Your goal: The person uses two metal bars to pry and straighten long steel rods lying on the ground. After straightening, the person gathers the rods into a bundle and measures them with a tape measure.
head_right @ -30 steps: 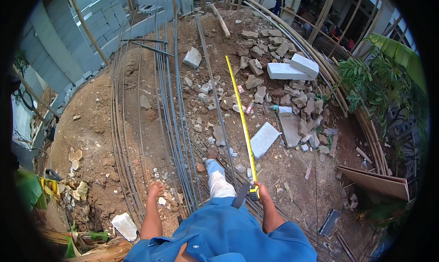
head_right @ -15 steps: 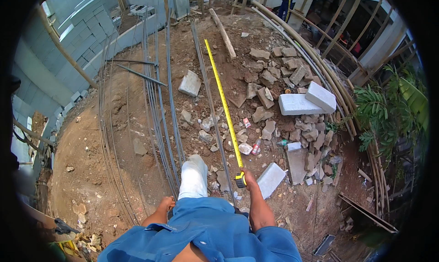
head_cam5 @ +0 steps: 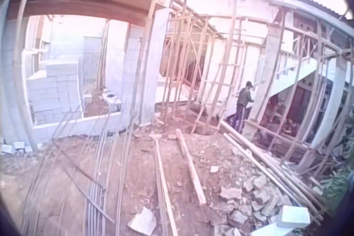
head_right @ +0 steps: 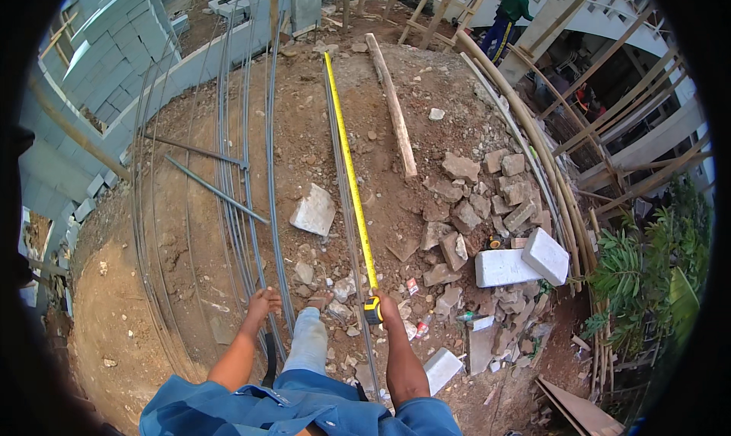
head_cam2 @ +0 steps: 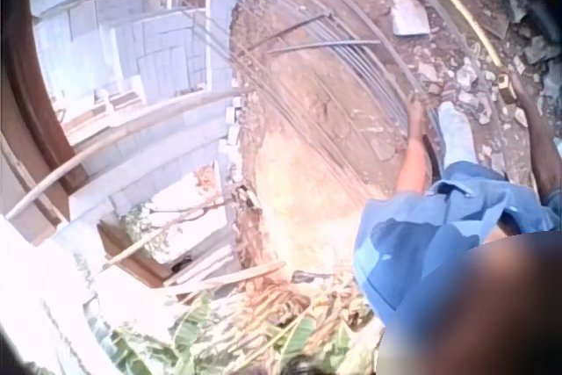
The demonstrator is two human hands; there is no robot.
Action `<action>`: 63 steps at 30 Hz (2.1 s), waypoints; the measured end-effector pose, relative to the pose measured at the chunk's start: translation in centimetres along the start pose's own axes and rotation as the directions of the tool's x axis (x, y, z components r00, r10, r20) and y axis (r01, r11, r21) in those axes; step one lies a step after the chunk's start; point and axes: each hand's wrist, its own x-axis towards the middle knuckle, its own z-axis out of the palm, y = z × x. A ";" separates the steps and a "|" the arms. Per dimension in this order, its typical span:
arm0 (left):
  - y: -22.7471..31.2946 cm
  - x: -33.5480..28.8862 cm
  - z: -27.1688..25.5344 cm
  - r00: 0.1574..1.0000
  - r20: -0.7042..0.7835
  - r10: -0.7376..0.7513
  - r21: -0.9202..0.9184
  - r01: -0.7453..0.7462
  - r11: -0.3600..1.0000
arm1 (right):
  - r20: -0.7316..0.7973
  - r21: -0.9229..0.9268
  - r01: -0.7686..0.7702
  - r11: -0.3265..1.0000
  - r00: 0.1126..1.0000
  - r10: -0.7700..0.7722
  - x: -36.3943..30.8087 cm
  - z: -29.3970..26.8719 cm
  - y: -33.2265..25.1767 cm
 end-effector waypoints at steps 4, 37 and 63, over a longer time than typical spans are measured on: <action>6.7 4.0 0.6 1.000 0.004 -0.011 -0.133 0.012 0.991 | 0.010 0.026 -0.055 0.998 0.998 0.055 2.9 3.1 -5.2; 0.3 5.0 -3.7 0.924 -0.087 -0.373 0.177 0.383 0.907 | 0.124 0.088 -0.182 0.979 0.977 0.170 4.8 6.4 -6.6; 2.3 9.1 -1.5 0.927 0.183 -0.327 0.654 0.133 0.745 | -0.279 -0.098 -0.385 0.918 0.896 0.346 -11.5 -3.6 11.5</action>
